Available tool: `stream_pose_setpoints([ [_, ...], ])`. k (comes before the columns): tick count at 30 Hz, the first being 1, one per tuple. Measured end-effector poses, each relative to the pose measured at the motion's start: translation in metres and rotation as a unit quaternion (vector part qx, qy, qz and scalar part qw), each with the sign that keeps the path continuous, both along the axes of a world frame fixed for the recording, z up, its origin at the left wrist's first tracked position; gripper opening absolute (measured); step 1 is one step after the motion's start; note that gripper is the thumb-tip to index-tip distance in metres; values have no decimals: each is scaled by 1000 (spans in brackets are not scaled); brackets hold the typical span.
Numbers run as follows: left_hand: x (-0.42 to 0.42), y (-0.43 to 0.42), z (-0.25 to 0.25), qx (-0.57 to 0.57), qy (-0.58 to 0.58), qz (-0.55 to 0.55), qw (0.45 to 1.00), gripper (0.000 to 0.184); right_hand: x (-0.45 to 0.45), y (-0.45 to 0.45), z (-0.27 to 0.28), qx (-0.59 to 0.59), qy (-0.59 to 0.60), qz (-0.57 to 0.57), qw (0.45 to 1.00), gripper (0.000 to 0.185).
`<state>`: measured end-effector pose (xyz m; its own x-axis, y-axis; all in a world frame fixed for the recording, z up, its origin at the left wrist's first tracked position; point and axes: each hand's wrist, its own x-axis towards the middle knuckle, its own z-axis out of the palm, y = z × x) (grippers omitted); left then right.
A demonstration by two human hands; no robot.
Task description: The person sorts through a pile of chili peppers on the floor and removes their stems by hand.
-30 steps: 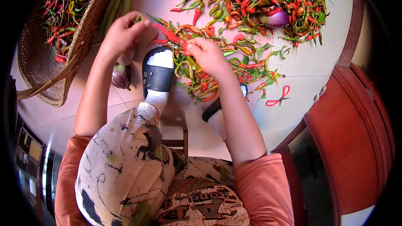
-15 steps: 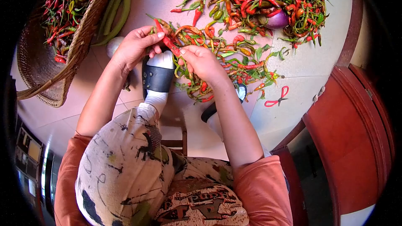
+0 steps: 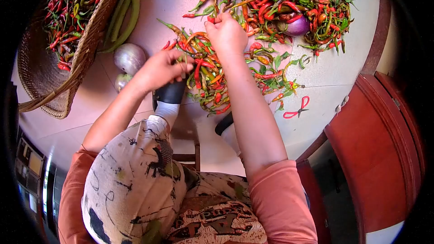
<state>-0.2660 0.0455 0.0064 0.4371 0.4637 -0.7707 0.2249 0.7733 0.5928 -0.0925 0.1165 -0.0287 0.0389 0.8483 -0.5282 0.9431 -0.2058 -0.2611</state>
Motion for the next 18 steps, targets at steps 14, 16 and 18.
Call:
stream_pose_setpoints([
  [14,2,33,-18,-81,-154,261,950,24,16,-30,43,-260,638,-341,639,27],
  [16,1,32,-20,-85,-160,263,948,24,15,-30,44,-265,611,-346,661,26],
  [18,-2,33,-19,-87,-167,265,946,24,12,-29,43,-258,542,-312,736,26],
])
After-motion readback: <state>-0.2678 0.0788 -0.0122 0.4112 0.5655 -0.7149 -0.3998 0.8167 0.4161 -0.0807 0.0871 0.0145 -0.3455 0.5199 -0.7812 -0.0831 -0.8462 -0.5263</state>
